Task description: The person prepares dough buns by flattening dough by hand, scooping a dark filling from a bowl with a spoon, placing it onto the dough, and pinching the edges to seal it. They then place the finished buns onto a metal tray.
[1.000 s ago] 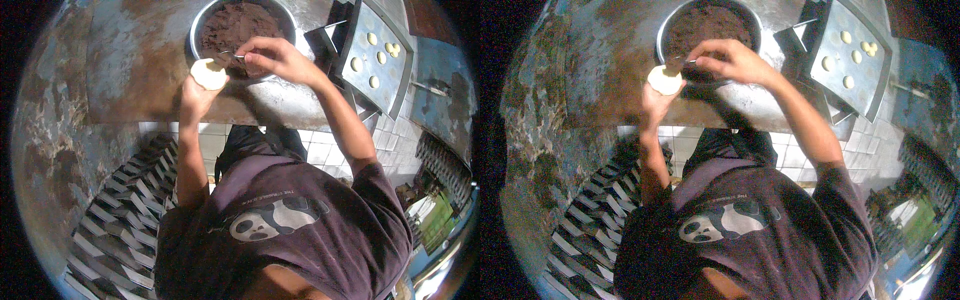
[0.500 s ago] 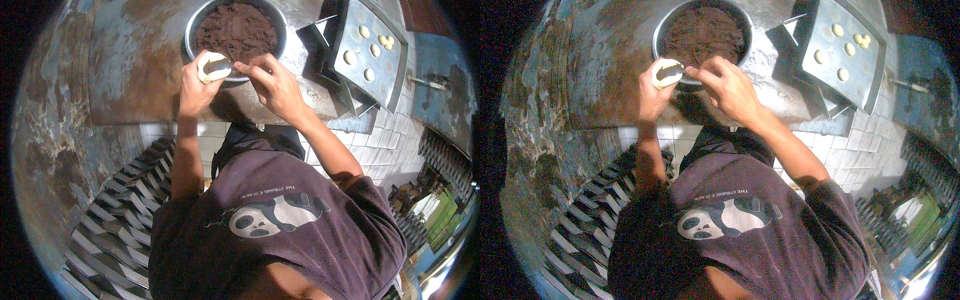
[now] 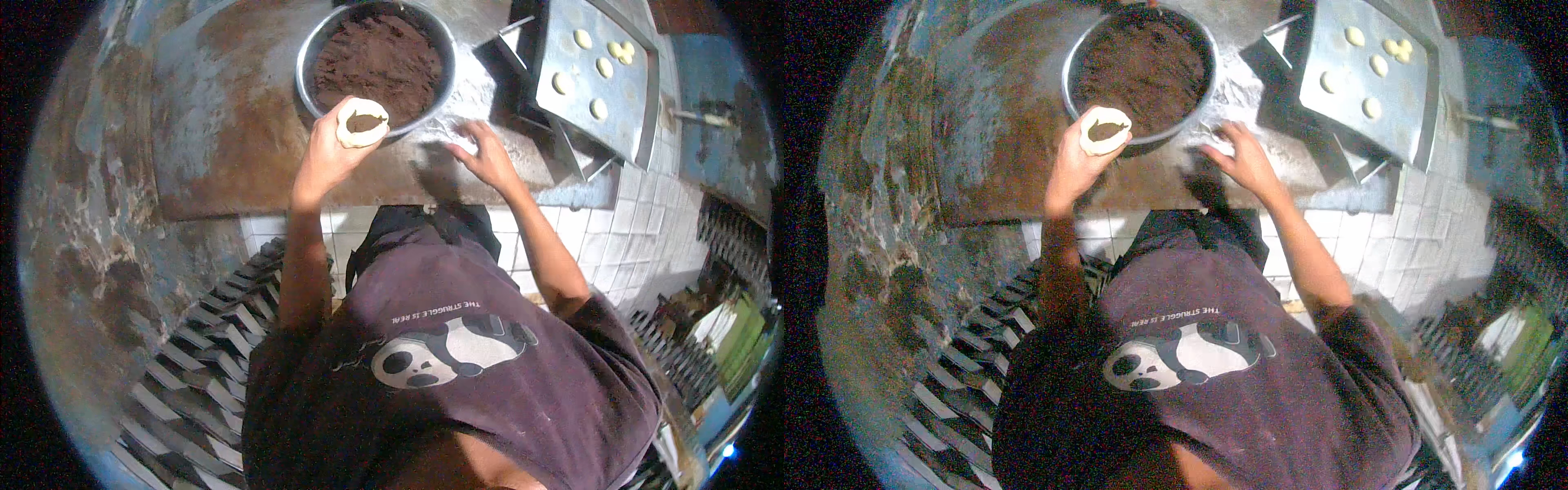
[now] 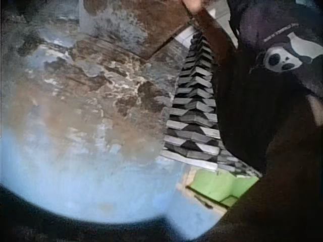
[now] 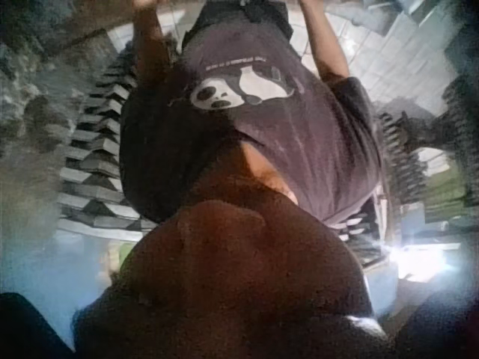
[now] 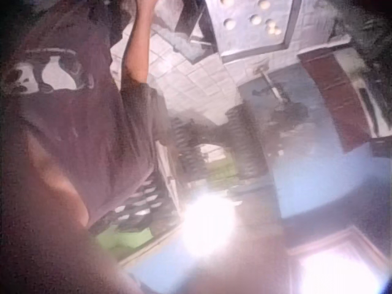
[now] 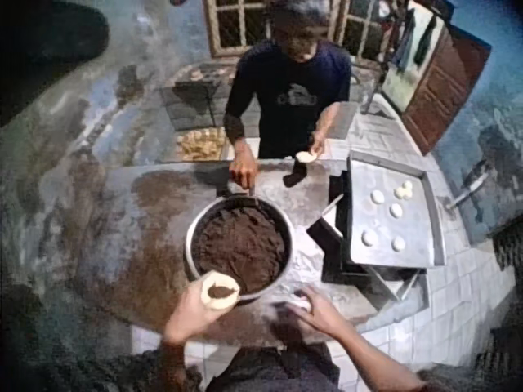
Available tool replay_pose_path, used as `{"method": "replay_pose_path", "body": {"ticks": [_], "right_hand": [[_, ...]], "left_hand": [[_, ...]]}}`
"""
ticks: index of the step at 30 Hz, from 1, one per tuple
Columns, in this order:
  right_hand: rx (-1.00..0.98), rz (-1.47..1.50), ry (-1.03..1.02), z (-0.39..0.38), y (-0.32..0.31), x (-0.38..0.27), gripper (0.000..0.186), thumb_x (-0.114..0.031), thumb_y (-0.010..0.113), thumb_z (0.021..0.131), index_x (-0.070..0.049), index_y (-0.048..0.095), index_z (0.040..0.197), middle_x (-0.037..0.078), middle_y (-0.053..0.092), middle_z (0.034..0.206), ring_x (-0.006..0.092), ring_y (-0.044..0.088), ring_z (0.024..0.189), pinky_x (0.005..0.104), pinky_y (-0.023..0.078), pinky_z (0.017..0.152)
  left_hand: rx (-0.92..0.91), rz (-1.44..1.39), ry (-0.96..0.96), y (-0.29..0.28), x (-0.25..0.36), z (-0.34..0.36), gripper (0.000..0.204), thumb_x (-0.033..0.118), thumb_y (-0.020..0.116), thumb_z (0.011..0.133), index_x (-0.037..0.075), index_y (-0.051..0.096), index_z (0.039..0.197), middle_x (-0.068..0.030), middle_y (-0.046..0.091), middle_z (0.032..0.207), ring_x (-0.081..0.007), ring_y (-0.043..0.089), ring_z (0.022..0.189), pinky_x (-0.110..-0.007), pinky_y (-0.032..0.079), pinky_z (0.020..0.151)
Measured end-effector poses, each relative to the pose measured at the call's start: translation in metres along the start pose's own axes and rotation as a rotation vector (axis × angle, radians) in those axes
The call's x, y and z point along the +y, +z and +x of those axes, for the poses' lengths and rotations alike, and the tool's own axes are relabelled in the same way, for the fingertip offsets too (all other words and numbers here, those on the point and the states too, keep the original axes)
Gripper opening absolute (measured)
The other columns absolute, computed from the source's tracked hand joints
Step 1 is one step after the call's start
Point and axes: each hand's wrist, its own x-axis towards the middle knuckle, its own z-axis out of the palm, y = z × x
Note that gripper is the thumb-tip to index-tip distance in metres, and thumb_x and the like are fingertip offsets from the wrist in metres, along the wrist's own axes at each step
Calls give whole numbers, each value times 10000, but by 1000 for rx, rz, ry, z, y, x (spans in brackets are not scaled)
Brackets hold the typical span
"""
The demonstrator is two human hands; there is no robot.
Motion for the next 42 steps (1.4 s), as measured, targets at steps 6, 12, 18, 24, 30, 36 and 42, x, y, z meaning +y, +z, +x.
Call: {"method": "replay_pose_path", "body": {"ticks": [6, 12, 18, 24, 30, 36, 42], "right_hand": [[-55, 182, -567, 34, -73, -153, 616, -345, 891, 788, -85, 664, 1298, 126, 621, 1271, 280, 625, 1185, 392, 520, 998], [-149, 435, -247, 34, -93, -154, 305, -221, 846, 862, -15, 743, 1061, 60, 709, 987, 139, 673, 913, 324, 570, 846], [-143, 646, -189, 23, -105, -173, 419, -192, 800, 893, -28, 675, 1257, 135, 672, 1178, 209, 680, 1040, 370, 579, 897], [-7, -141, -687, 28, -112, -191, 675, -291, 883, 750, -80, 610, 1331, 154, 563, 1246, 366, 554, 1224, 467, 498, 1011], [58, 133, -539, 27, -141, -173, 264, -185, 811, 862, -42, 764, 1079, 105, 700, 953, 243, 694, 860, 357, 553, 760], [137, 226, -566, 18, -170, -146, 284, -141, 773, 887, -59, 761, 1158, 112, 751, 961, 264, 720, 871, 361, 569, 791], [217, 83, -718, 1, -209, -121, 518, -307, 867, 807, -133, 721, 1272, 123, 632, 1217, 318, 630, 1145, 418, 524, 983]], "left_hand": [[-242, -18, -38, 14, 6, 19, 464, 206, 875, 761, -1, 681, 1127, -126, 742, 987, -209, 701, 902, -360, 544, 845], [-334, -256, 140, 3, 48, 20, 508, 176, 849, 807, 51, 605, 1235, -88, 705, 1135, -165, 682, 1007, -351, 553, 858], [-185, -629, -109, 10, 50, 9, 279, 216, 689, 967, 59, 613, 1186, 15, 660, 1009, -28, 544, 763, -197, 403, 563], [-34, -753, -140, 31, 63, 8, 199, 153, 590, 944, 45, 637, 1105, 21, 628, 940, -11, 496, 717, -192, 339, 529], [-182, -1009, -179, 31, 83, 13, 377, 187, 585, 975, 95, 467, 1320, 15, 575, 991, -9, 443, 701, -167, 341, 529], [-17, -632, -47, 74, 111, 28, 275, 234, 654, 991, 72, 571, 1197, 14, 596, 978, -13, 508, 769, -179, 368, 553], [42, -911, -193, 125, 147, 43, 223, 183, 604, 972, 35, 605, 1139, 14, 602, 902, -25, 518, 664, -190, 358, 505]]}}
